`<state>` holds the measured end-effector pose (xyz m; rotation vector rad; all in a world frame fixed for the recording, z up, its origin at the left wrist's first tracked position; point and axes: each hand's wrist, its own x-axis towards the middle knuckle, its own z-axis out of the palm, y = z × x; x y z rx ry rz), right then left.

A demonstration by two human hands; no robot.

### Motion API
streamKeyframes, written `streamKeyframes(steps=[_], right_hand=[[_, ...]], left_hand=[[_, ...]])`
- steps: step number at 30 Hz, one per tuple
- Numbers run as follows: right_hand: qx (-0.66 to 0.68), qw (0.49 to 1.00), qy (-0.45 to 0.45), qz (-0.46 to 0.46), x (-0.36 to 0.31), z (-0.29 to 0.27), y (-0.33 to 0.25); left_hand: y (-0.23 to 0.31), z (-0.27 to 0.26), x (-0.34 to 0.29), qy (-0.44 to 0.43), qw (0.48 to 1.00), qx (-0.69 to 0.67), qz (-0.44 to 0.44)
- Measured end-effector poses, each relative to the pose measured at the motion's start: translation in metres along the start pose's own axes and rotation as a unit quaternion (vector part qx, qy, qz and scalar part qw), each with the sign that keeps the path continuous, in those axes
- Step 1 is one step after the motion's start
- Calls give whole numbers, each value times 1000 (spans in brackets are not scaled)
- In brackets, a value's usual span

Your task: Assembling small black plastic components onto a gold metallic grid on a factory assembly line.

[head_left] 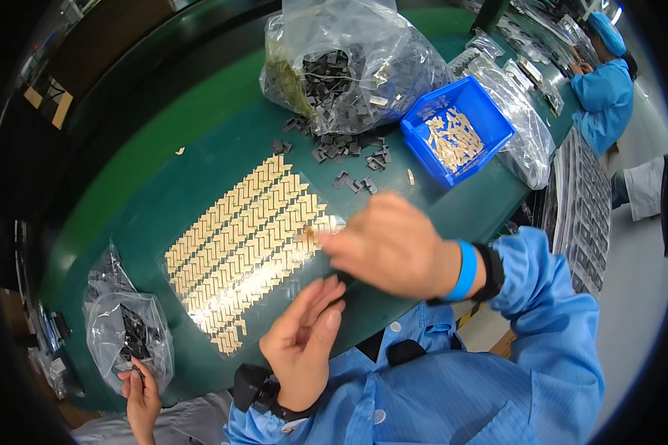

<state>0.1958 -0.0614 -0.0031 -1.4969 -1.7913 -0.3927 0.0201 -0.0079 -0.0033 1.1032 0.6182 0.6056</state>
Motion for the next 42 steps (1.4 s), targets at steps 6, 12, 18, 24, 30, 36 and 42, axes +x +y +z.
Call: streamKeyframes(steps=[6,12,18,24,30,36,42], right_hand=[[15,997,70,-41,5,15,-38],[119,992,44,7,7,15,-42],[587,715,154,347,3,20,-47],[688,571,110,433,3,35,-55],[657,597,123,444,-2,34,-48],[371,832,272,310,8,10,-18],[352,723,515,297,22,-49,21]], left_hand=[[-10,-2,6,26,987,-153,-36],[4,-6,9,77,976,-201,-41],[10,-30,3,26,986,-157,-51],[12,-35,2,44,982,-174,-54],[14,-27,6,50,983,-170,-56],[17,-46,-11,43,970,-223,-87],[19,-50,-14,-7,977,-197,-84]])
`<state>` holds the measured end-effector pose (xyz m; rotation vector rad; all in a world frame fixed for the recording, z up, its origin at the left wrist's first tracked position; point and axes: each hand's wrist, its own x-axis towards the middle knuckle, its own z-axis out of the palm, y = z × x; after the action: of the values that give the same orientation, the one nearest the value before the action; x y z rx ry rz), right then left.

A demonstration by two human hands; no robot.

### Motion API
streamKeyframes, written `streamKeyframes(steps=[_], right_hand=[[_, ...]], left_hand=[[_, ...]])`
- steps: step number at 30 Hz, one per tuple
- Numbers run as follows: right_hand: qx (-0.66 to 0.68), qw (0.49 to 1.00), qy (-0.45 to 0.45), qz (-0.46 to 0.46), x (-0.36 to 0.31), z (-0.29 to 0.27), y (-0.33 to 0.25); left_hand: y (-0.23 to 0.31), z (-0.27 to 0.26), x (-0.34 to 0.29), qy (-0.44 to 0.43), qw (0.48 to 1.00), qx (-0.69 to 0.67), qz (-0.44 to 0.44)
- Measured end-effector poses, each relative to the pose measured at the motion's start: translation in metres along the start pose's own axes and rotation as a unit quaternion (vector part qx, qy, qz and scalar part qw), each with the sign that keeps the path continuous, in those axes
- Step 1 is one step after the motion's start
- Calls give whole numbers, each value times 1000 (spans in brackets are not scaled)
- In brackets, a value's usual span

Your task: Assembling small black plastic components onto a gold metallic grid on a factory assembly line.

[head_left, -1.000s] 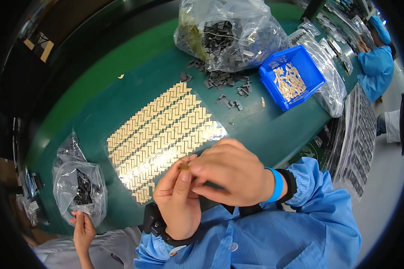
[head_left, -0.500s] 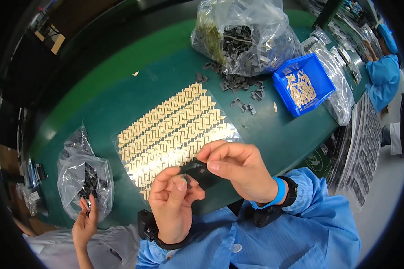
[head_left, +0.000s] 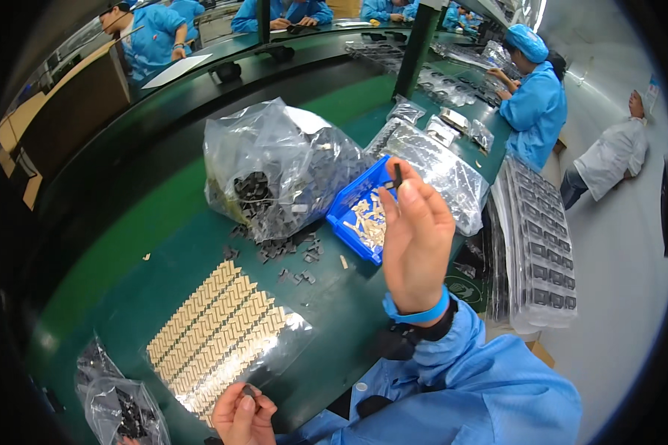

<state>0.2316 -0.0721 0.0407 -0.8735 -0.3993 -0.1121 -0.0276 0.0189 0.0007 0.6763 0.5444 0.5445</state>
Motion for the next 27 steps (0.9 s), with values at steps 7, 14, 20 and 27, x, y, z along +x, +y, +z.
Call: streamKeyframes(steps=[7,14,20,27], right_hand=[[99,902,-207,365,-80,10,7],[142,803,-287,503,-117,31,18],[121,819,-305,471,-129,33,20],[105,819,-316,466,-128,34,20]], left_hand=[[-3,20,7,28,999,38,2],[2,10,2,13,998,2,55],[-2,2,-2,-2,997,10,80],[-2,6,1,23,995,60,79]])
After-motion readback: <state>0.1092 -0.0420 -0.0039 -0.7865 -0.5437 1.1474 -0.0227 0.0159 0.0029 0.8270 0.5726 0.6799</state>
